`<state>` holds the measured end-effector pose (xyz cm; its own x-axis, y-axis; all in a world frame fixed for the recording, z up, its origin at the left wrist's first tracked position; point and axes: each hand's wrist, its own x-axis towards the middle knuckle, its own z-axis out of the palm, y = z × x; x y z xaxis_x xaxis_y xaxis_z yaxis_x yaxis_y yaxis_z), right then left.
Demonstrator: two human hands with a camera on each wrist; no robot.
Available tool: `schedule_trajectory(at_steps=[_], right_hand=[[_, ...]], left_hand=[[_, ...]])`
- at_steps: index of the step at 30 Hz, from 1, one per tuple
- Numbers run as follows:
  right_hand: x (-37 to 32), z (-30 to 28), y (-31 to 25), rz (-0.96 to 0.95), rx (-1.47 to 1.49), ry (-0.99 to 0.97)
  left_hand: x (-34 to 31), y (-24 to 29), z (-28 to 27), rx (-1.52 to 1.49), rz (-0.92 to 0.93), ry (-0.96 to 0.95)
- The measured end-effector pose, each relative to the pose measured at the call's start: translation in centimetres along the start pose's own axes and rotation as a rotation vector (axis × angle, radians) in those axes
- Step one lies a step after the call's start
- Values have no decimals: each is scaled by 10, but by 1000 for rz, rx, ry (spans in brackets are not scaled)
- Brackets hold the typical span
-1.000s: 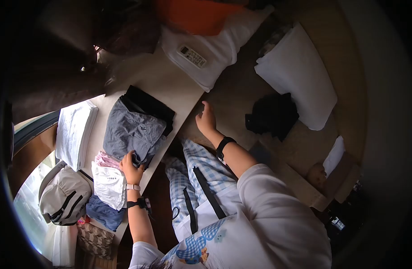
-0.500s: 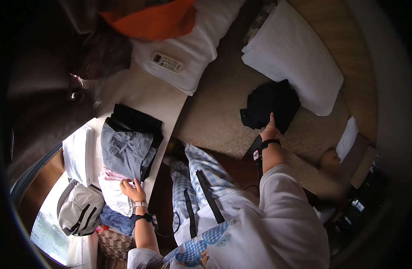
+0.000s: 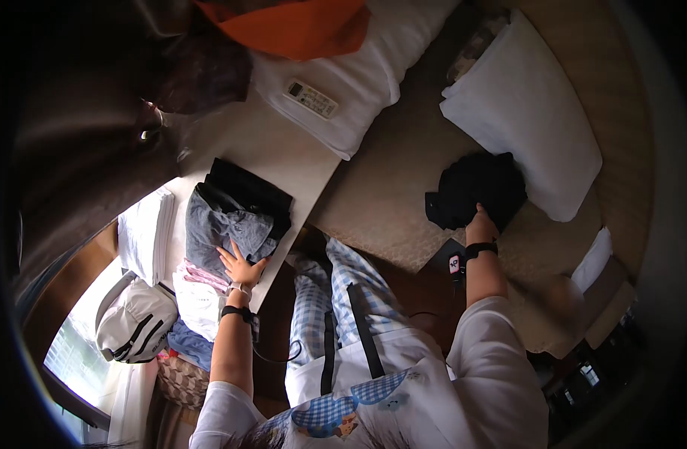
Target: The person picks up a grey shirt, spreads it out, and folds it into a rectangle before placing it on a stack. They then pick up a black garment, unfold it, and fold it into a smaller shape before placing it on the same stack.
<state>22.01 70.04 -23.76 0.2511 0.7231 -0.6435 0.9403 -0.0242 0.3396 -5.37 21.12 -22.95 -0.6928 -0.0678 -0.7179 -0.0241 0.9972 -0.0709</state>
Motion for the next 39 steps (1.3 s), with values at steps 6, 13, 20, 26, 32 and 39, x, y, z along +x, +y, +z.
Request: schedule_trajectory(at_steps=[6, 13, 20, 26, 32, 39], right_hand=[[18, -4, -7, 124, 762, 148], [-41, -34, -34, -245, 1189, -395], [-202, -31, -52, -740, 1382, -1272], [-342, 22, -90, -673, 1169, -1468], [-433, 61, -88, -725, 928, -1347], [-560, 90, -36, -1263, 480, -1515]], left_hand=[[-2, 1, -5, -20, -5, -13], [-3, -6, -9, -129, 49, -59], [-41, 15, -66, -883, 216, 55], [-166, 25, -142, -2070, 713, -832], [-222, -65, -150, -1982, 624, -504], [-303, -142, -133, -1358, 684, 40]])
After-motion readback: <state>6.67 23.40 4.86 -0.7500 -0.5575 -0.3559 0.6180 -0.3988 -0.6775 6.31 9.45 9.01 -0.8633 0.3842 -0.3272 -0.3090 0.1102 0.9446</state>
